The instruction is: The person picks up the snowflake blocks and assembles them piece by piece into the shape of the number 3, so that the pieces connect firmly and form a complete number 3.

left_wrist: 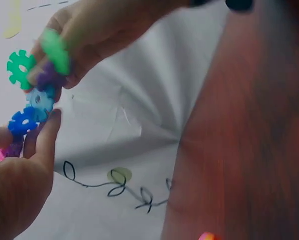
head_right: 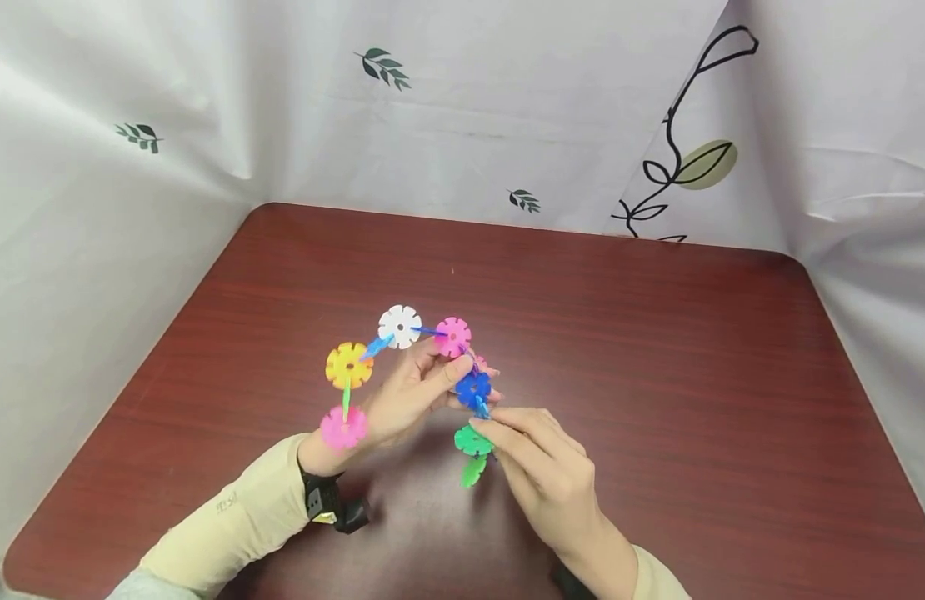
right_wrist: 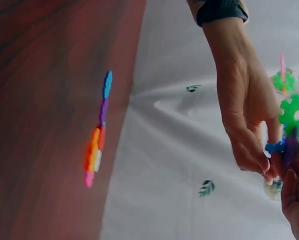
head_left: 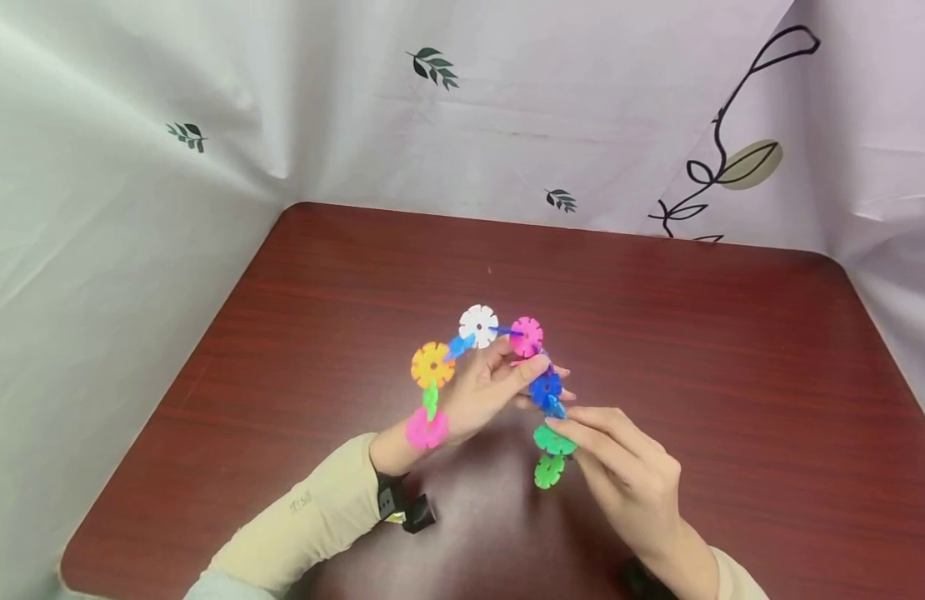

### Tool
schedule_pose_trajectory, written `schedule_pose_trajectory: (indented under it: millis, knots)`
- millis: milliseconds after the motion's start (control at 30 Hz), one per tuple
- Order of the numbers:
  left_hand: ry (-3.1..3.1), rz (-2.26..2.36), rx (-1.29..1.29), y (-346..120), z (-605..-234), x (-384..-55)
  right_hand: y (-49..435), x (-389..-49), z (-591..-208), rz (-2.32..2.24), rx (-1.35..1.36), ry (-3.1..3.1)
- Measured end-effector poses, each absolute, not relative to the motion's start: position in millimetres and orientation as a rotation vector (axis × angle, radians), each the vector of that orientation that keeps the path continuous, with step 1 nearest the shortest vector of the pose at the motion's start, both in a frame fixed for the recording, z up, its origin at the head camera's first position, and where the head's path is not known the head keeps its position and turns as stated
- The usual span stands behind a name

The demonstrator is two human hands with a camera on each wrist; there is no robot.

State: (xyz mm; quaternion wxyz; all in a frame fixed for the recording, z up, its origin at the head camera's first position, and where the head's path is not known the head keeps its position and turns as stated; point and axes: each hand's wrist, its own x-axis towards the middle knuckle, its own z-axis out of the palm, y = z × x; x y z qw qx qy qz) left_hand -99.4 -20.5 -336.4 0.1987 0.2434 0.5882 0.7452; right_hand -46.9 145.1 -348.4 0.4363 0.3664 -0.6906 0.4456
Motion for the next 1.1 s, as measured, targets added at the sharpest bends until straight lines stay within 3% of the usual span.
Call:
schedule_pose_trajectory:
  millis: [300, 567, 1100]
  knots:
    - [1.679, 1.955, 0.8, -26.7, -334.6, -106.9, 154.5, -43.0, -358.5, 1.412, 0.839, -1.833]
    - [1.538, 1.893, 1.039, -37.2, -342.1, -121.9, 164.7, -27.7, -366.9, 1.962, 0.722, -1.723]
    - [1.689, 1.856, 1.082, -46.2, -349.6, -138.0, 169.8, -23.0, -373.1, 2.034, 0.602, -2.277]
